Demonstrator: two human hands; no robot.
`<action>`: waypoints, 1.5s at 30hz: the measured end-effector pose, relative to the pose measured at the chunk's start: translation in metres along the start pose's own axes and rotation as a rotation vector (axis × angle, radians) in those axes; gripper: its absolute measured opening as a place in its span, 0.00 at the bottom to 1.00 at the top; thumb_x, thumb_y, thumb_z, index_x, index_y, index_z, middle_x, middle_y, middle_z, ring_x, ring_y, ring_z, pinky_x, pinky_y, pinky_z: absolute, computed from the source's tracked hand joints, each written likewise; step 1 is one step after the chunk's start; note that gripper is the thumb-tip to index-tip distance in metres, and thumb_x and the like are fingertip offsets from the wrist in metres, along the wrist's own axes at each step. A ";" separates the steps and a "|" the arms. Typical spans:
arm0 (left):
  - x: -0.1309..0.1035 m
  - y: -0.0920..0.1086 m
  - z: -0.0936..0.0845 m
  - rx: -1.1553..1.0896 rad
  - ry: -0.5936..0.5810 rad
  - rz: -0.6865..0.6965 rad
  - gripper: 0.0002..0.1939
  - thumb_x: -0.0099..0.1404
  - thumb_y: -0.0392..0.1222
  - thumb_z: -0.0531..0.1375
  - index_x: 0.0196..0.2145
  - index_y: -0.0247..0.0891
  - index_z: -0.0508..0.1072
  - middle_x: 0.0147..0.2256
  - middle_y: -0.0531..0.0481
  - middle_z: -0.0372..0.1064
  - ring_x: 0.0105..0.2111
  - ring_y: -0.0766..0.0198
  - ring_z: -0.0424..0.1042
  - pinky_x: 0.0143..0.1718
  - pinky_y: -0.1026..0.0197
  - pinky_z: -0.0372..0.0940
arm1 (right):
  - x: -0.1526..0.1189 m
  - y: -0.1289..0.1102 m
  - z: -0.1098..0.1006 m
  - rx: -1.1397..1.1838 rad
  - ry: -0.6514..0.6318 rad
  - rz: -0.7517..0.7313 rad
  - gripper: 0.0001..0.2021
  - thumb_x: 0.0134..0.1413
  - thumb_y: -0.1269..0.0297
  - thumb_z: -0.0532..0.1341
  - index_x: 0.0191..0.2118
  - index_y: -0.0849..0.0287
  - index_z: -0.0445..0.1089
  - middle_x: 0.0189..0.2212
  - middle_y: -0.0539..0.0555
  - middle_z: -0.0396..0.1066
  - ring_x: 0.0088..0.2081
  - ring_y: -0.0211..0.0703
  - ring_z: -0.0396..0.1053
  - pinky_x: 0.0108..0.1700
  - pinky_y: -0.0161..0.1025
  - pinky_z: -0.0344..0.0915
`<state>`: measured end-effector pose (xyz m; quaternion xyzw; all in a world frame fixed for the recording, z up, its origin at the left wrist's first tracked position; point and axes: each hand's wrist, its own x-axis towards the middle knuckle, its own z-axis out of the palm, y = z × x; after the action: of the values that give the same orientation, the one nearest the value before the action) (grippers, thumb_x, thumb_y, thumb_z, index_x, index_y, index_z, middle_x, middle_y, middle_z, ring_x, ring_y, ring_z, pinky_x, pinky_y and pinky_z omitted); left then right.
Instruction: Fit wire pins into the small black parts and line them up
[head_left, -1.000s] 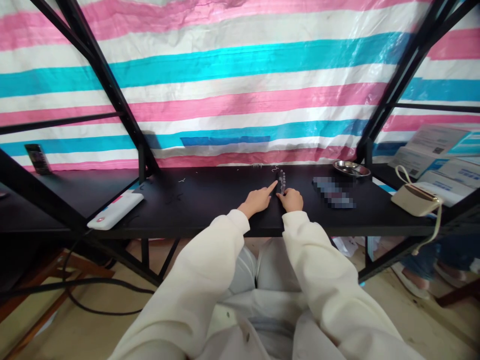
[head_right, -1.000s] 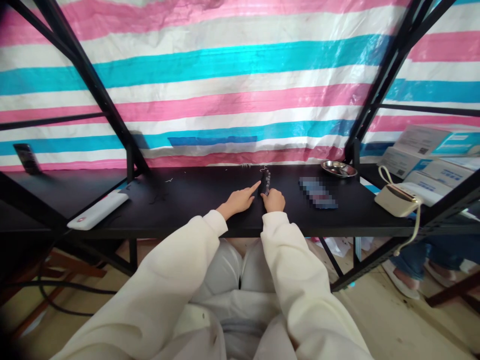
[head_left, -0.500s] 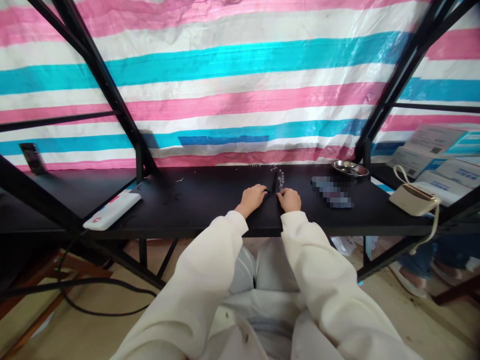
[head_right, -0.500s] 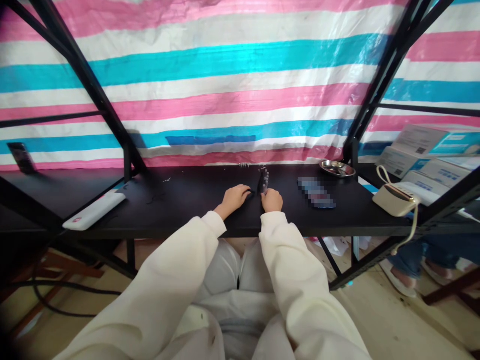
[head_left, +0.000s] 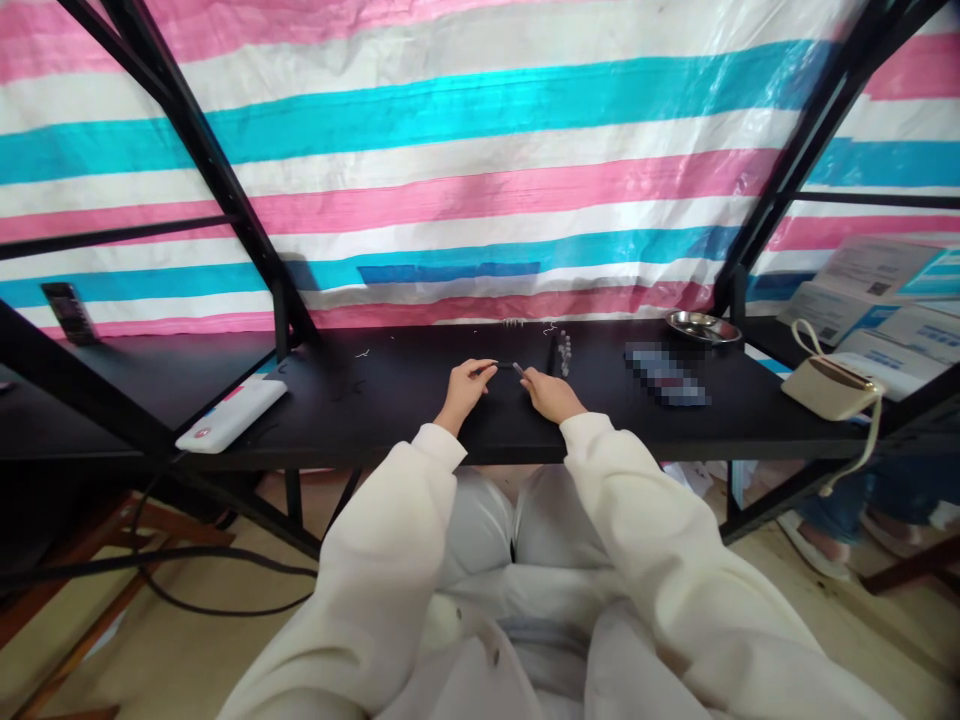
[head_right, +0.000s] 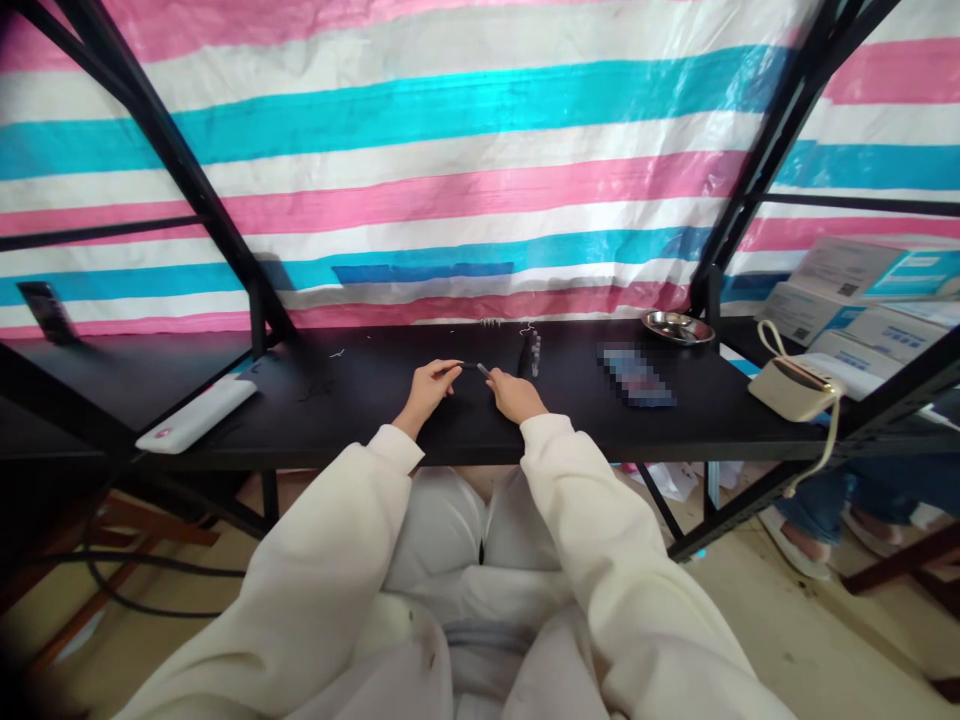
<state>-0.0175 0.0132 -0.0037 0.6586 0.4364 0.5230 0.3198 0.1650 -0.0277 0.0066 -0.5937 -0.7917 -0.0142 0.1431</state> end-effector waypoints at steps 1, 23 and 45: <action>0.000 0.000 0.000 -0.010 0.004 -0.006 0.14 0.56 0.45 0.61 0.38 0.37 0.76 0.30 0.50 0.70 0.17 0.75 0.63 0.19 0.68 0.59 | 0.000 0.000 0.000 -0.006 -0.002 -0.003 0.12 0.64 0.62 0.44 0.46 0.59 0.60 0.41 0.58 0.72 0.37 0.44 0.71 0.34 0.34 0.57; -0.008 0.000 0.005 0.266 -0.132 0.248 0.14 0.62 0.47 0.56 0.38 0.36 0.77 0.28 0.49 0.70 0.21 0.72 0.64 0.24 0.67 0.60 | 0.004 0.005 0.010 0.140 0.152 -0.074 0.09 0.61 0.66 0.51 0.45 0.60 0.62 0.40 0.58 0.71 0.39 0.43 0.71 0.36 0.34 0.60; -0.005 0.020 0.014 -0.027 -0.260 -0.005 0.20 0.49 0.49 0.66 0.35 0.31 0.74 0.21 0.52 0.68 0.16 0.73 0.62 0.19 0.68 0.56 | 0.004 0.008 0.016 0.342 0.266 -0.171 0.06 0.58 0.67 0.51 0.39 0.58 0.63 0.27 0.53 0.71 0.28 0.42 0.70 0.31 0.34 0.59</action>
<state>0.0005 0.0003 0.0087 0.7153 0.3859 0.4384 0.3838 0.1687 -0.0186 -0.0094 -0.4847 -0.8041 0.0297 0.3430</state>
